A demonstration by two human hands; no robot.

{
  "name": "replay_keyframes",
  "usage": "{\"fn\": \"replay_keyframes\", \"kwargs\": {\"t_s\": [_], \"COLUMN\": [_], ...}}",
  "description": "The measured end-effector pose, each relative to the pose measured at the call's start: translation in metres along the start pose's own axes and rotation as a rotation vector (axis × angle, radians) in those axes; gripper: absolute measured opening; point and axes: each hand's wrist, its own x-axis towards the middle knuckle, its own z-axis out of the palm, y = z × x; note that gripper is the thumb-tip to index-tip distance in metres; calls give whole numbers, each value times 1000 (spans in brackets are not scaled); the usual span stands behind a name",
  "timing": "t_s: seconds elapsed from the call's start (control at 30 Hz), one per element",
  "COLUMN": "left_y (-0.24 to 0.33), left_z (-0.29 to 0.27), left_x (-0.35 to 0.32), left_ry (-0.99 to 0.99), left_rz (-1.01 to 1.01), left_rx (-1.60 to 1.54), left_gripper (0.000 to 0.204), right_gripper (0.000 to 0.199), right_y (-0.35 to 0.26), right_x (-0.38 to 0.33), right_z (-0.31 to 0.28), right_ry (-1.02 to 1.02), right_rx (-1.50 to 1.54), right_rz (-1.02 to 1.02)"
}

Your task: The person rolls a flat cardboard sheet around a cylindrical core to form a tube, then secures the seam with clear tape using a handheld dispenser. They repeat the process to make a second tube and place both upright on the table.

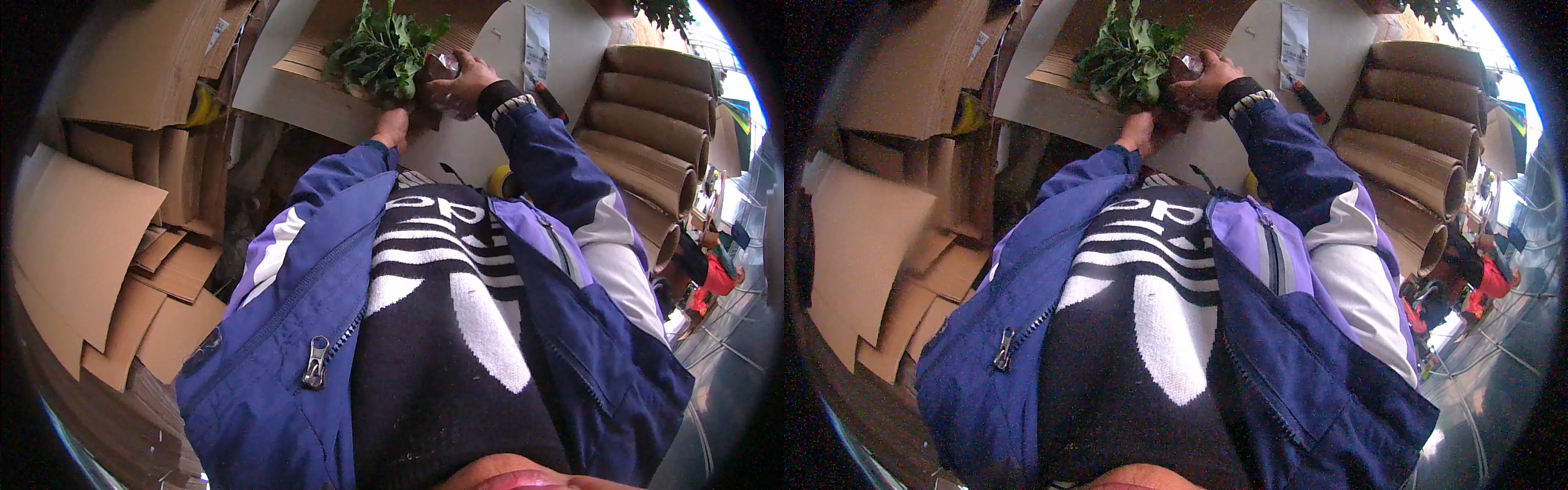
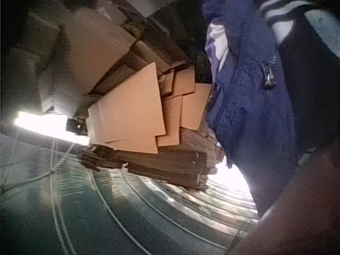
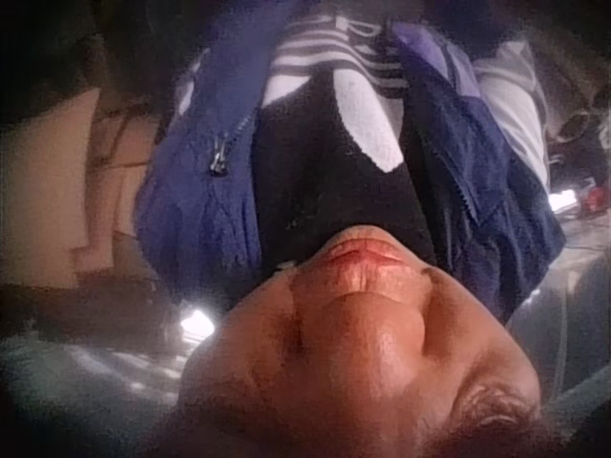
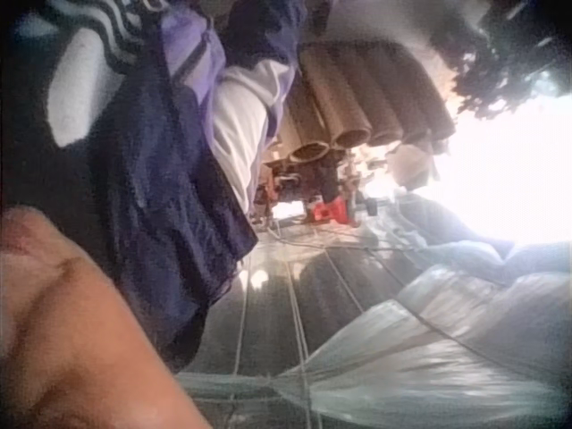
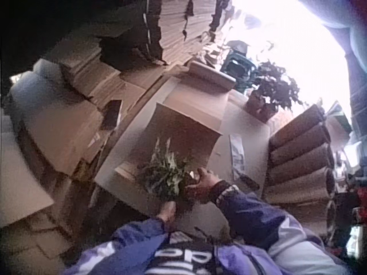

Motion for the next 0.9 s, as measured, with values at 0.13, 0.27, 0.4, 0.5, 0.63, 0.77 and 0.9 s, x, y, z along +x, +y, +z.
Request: {"fn": "replay_keyframes", "kwargs": {"t_s": [0.13, 0.27, 0.4, 0.5, 0.63, 0.77, 0.9], "left_y": [8, 12, 15, 23, 37, 36, 25], "left_z": [13, 19, 23, 28, 33, 30, 18], "left_x": [-11, -6, -11, -26, -39, -37, -24], "left_ry": [81, 107, 288, 220, 139, 164, 290], "left_rz": [-9, 129, 282, 162, 60, 152, 342], "left_rx": [-258, 44, 24, -56, -144, 71, 811], "left_gripper": [27, 30, 38, 35, 36, 37, 39], "right_gripper": [114, 112, 112, 112, 113, 112, 110], "right_y": [1, 0, 0, 0, 2, 4, 2], "right_x": [1, 0, -2, -3, -4, -7, -10], "right_z": [1, 3, 3, 3, 6, 8, 6], "right_ry": [21, 50, 45, 47, 71, 66, 73], "right_rx": [18, -3, -8, 2, -7, -5, -26], "right_rz": [-21, -16, -14, -13, -16, -11, 15]}}
